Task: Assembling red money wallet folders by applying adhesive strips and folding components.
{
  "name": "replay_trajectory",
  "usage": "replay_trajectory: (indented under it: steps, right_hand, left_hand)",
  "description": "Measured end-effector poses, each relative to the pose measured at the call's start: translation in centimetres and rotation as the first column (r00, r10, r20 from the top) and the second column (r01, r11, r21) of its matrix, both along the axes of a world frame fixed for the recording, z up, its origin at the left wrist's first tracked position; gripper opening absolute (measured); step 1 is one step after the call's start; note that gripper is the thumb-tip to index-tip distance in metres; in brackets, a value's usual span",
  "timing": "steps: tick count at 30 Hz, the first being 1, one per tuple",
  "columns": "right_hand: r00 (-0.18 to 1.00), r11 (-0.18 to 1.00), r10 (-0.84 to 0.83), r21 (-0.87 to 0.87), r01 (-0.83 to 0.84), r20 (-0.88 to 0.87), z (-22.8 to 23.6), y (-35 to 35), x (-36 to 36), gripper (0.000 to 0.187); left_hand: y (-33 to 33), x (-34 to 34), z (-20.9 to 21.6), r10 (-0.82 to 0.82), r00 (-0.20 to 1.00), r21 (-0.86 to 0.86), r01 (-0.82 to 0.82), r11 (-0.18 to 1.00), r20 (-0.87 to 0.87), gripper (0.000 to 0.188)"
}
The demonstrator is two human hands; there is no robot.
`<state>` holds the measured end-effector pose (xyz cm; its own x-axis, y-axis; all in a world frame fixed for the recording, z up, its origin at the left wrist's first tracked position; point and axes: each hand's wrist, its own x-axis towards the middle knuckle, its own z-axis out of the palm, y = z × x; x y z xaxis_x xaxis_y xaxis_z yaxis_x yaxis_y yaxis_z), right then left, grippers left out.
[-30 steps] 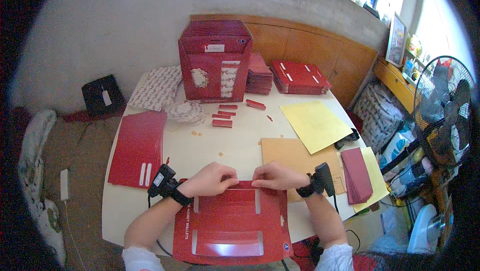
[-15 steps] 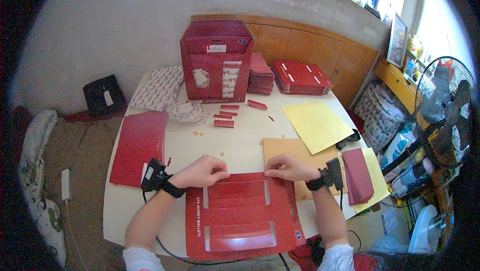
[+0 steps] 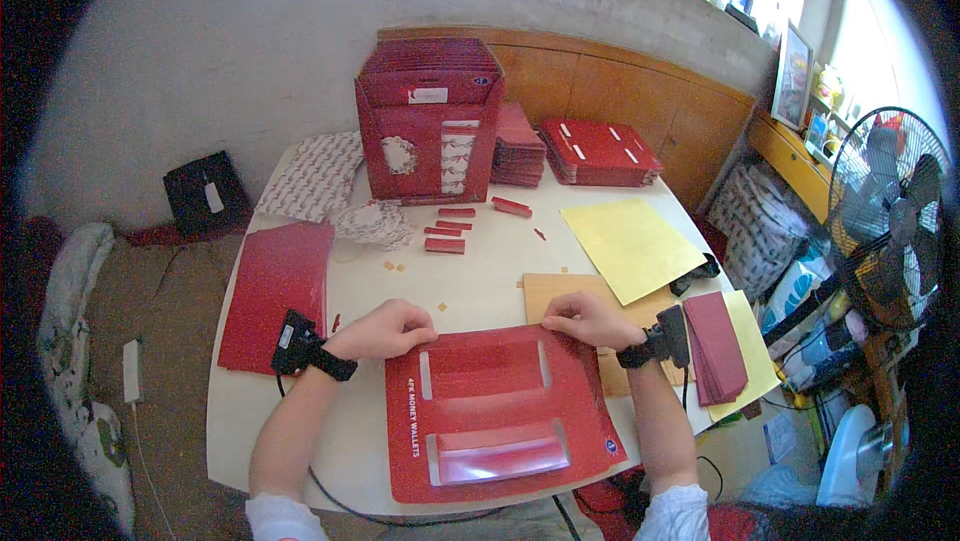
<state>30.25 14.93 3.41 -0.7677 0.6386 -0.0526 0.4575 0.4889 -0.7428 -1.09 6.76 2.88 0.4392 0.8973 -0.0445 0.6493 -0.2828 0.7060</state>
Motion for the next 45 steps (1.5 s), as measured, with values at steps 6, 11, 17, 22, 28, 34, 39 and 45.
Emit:
replay_trajectory:
  steps: [6,11,17,22,28,34,39,45]
  right_hand:
    - [0.987,0.996,-0.060,-0.080,0.049,-0.147,-0.9,0.8,0.5,0.026]
    - [0.907,0.954,-0.202,-0.282,0.098,-0.369,-1.6,1.5,1.0,0.022]
    - [0.934,0.986,-0.093,-0.164,0.037,-0.346,-2.0,2.2,1.5,0.016]
    - [0.928,0.982,-0.119,-0.180,0.057,-0.353,-1.7,2.2,1.6,0.015]
    - [0.933,0.984,-0.129,-0.162,0.078,-0.335,-1.2,1.8,1.6,0.015]
    - [0.940,0.982,-0.137,-0.171,0.086,-0.311,-1.0,1.5,1.3,0.013]
    - [0.934,0.977,-0.161,-0.186,0.105,-0.318,-1.3,1.7,1.4,0.013]
    - [0.937,0.985,-0.145,-0.134,0.107,-0.318,-1.8,1.8,1.4,0.013]
  left_hand:
    - [0.0,-0.1,0.3,0.065,0.996,0.005,-0.065,0.998,0.067,0.021]
    - [0.3,-1.1,-0.1,0.104,0.989,0.010,-0.106,0.994,0.105,0.020]
    - [0.2,-1.3,0.2,0.132,0.974,-0.029,-0.128,0.991,0.184,0.017]
    - [0.3,-2.2,0.4,0.064,0.982,-0.044,-0.057,0.997,0.179,0.021]
    - [0.0,-2.7,1.1,0.090,0.978,-0.036,-0.085,0.996,0.186,0.016]
    - [0.0,-2.5,1.3,0.163,0.967,-0.147,-0.136,0.980,0.194,0.013]
    - [0.5,-3.2,-0.1,0.126,0.953,-0.101,-0.102,0.990,0.277,0.014]
    - [0.6,-3.0,-0.1,0.154,0.959,-0.093,-0.136,0.986,0.236,0.018]
